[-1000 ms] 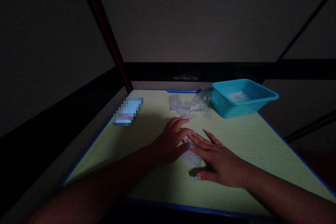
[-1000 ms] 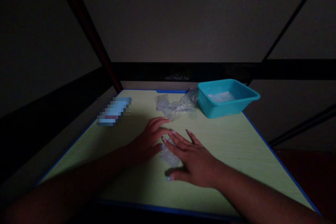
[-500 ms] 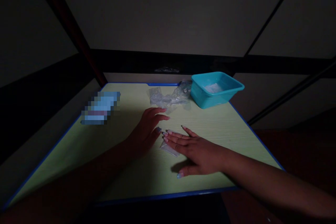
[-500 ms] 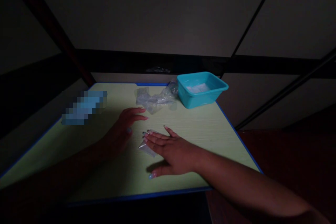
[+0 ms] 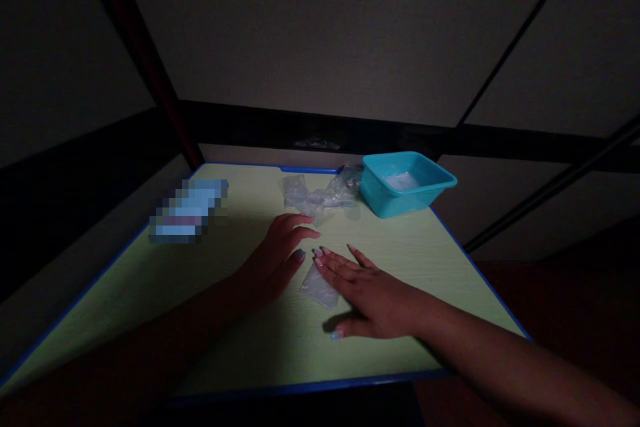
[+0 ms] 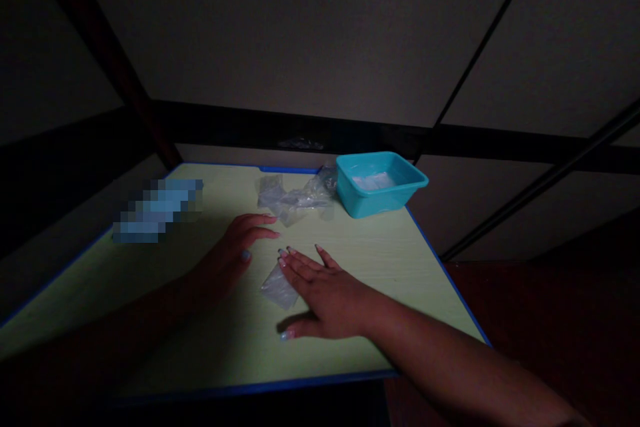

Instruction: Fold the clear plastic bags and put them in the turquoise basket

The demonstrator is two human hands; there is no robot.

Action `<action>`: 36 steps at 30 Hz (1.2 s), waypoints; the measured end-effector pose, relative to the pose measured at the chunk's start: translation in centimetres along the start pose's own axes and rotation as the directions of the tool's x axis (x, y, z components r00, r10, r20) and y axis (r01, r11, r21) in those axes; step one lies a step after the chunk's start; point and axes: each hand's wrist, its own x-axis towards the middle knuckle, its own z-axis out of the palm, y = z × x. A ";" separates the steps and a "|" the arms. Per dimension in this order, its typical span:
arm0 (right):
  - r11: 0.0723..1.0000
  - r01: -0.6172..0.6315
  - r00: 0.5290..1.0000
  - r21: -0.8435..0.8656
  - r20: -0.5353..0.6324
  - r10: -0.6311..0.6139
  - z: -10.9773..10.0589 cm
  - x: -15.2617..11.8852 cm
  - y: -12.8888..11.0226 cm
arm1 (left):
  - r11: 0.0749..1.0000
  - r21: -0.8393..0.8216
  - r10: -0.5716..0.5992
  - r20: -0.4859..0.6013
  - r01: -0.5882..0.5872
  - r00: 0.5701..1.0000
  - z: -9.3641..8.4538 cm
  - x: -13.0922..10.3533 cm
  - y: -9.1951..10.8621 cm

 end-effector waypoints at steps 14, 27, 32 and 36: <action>0.998 0.051 0.991 0.047 -0.129 -0.044 -0.2 -0.2 0.8 | 0.989 0.037 0.124 0.334 -0.144 0.934 -0.5 0.6 0.5; 0.976 0.008 0.945 -0.219 -0.317 -0.079 -1.2 -0.6 0.0 | 0.937 0.185 0.156 0.540 -0.297 0.827 -0.7 0.2 1.4; 0.967 -0.006 0.952 -0.253 -0.297 -0.072 -0.9 -0.4 0.0 | 0.956 0.151 0.130 0.546 -0.250 0.828 -0.7 0.1 1.3; 0.960 -0.031 0.954 -0.277 -0.295 -0.054 -0.8 -0.3 -0.2 | 0.967 0.137 0.110 0.539 -0.216 0.835 -0.6 -0.1 1.2</action>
